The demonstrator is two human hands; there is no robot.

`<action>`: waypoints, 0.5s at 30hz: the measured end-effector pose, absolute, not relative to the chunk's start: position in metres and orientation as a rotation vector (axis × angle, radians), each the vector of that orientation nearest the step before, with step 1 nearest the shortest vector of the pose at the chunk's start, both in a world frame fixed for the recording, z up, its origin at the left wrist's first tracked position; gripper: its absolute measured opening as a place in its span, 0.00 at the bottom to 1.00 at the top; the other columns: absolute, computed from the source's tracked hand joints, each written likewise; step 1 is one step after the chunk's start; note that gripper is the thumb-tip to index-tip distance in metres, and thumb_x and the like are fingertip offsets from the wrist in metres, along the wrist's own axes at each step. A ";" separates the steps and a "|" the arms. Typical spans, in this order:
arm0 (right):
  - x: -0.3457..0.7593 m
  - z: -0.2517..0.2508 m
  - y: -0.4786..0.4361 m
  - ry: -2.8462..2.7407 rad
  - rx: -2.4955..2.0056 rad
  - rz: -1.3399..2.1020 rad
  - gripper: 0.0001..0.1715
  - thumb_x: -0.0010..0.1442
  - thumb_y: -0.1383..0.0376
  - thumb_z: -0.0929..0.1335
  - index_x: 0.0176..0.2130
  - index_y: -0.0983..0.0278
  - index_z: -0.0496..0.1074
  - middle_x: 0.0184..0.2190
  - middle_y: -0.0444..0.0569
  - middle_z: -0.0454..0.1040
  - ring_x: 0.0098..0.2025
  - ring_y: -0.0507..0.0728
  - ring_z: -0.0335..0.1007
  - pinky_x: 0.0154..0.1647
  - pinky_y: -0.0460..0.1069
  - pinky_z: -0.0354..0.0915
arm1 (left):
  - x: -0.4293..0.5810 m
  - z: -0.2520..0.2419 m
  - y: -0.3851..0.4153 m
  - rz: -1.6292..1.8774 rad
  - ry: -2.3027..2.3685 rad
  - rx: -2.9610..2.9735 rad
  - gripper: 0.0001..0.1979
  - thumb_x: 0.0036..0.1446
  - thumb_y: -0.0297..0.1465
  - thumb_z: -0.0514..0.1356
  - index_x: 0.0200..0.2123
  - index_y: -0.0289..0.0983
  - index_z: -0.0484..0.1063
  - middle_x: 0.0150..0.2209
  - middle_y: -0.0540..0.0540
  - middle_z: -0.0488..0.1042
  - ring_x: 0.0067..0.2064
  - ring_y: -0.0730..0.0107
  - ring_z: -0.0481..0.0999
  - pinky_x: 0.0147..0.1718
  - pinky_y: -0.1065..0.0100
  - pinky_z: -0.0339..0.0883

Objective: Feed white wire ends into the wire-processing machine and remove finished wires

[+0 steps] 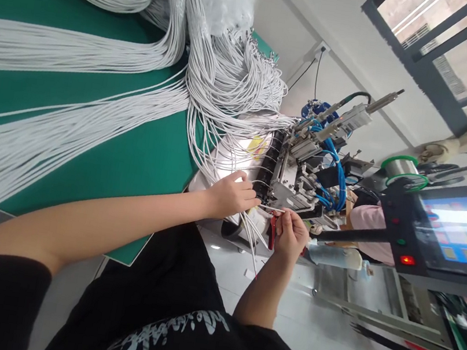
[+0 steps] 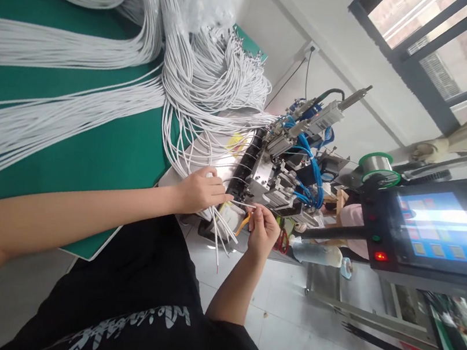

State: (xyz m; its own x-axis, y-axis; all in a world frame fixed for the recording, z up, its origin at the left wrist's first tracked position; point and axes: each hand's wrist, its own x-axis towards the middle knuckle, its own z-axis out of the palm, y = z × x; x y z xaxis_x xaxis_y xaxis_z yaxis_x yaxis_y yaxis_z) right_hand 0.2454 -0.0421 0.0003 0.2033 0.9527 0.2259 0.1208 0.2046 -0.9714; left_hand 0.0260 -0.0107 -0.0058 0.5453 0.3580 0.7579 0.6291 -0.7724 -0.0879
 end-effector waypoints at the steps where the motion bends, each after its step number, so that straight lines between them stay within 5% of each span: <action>1: 0.246 -0.001 -0.041 -1.214 -1.204 0.871 0.15 0.54 0.55 0.71 0.36 0.64 0.76 0.24 0.45 0.74 0.16 0.45 0.49 0.17 0.44 0.48 | 0.027 -0.006 -0.010 -1.074 -0.836 -2.435 0.12 0.66 0.25 0.50 0.39 0.39 0.74 0.25 0.52 0.72 0.33 0.72 0.70 0.45 0.62 0.55; 11: 0.251 -0.006 -0.033 -1.180 -1.233 0.981 0.17 0.51 0.54 0.72 0.36 0.65 0.76 0.24 0.45 0.75 0.16 0.44 0.47 0.18 0.44 0.48 | 0.026 -0.002 -0.013 -0.995 -0.917 -2.470 0.13 0.64 0.24 0.51 0.42 0.40 0.74 0.27 0.51 0.74 0.36 0.71 0.71 0.48 0.59 0.53; 15: 0.254 -0.008 -0.032 -1.239 -1.360 0.891 0.17 0.51 0.55 0.73 0.35 0.66 0.76 0.26 0.46 0.76 0.20 0.48 0.60 0.22 0.45 0.57 | 0.027 -0.002 -0.015 -0.986 -0.960 -2.454 0.15 0.63 0.23 0.51 0.44 0.41 0.74 0.27 0.51 0.74 0.36 0.70 0.71 0.49 0.59 0.53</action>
